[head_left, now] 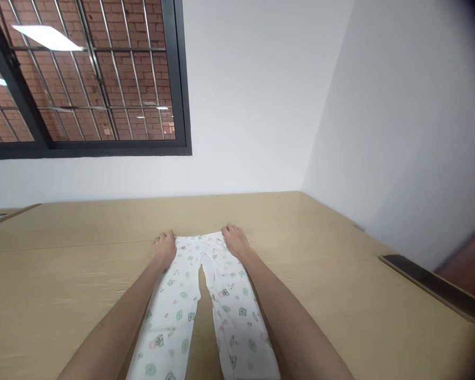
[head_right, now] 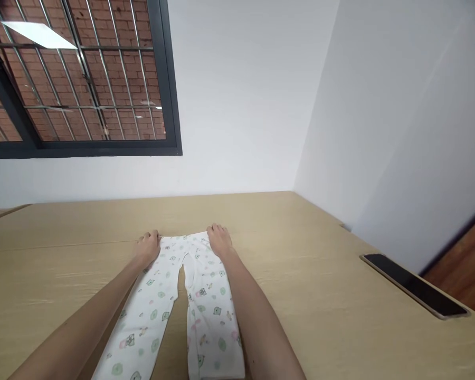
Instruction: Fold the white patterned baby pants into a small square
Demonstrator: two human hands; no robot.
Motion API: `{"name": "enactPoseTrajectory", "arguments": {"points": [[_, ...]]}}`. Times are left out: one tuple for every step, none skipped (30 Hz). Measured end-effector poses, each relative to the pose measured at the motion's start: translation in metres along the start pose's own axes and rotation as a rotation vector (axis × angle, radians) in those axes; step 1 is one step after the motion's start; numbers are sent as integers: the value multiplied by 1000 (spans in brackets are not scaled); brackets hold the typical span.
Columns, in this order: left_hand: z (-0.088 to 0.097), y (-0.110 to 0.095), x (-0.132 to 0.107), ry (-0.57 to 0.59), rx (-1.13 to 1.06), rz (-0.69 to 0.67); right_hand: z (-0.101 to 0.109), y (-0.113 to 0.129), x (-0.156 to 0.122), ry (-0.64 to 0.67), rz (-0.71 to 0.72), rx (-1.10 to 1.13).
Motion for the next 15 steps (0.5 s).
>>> {"name": "enactPoseTrajectory", "arguments": {"points": [[0, -1, 2, 1, -1, 3, -2, -2, 2, 3, -9, -3], [-1, -2, 4, 3, -3, 6, -3, -3, 3, 5, -19, -4], [-2, -3, 5, 6, -7, 8, -4, -5, 5, 7, -27, -4], [-2, -3, 7, 9, -12, 11, -5, -7, 5, 8, -34, -3], [-3, -4, 8, 11, -17, 14, -5, -8, 6, 9, -38, -1], [-3, -4, 10, 14, -21, 18, -5, -10, 6, 9, -40, 2], [-3, -5, 11, 17, -25, 21, -5, -11, 7, 8, -43, 6], [-3, -5, 13, 19, -29, 23, -4, -12, 8, 6, -48, 11], [-3, -6, 14, 21, -32, 24, -4, -14, 9, 3, -54, 15], [-3, -7, 16, 23, -36, 24, -4, -15, 10, 0, -61, 21], [-3, -9, 18, 24, -39, 22, -4, -15, 11, -4, -69, 26], [-3, -10, 19, 26, -43, 21, -4, -16, 13, -7, -77, 32], [-3, -11, 20, 27, -48, 22, -4, -16, 14, -11, -84, 37], [-3, -12, 21, 29, -54, 28, -5, -17, 15, -17, -92, 42], [-3, -12, 22, 32, -61, 37, -5, -17, 15, -23, -103, 46]]}}
Point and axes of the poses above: each hand's wrist, its own x-axis towards the middle knuckle, its own z-axis out of the back of the hand, y = z × x, the point moved 8 cm from there along x, towards the middle knuckle, and after that the axes turned 1 degree about -z, right-handed, at the moved point
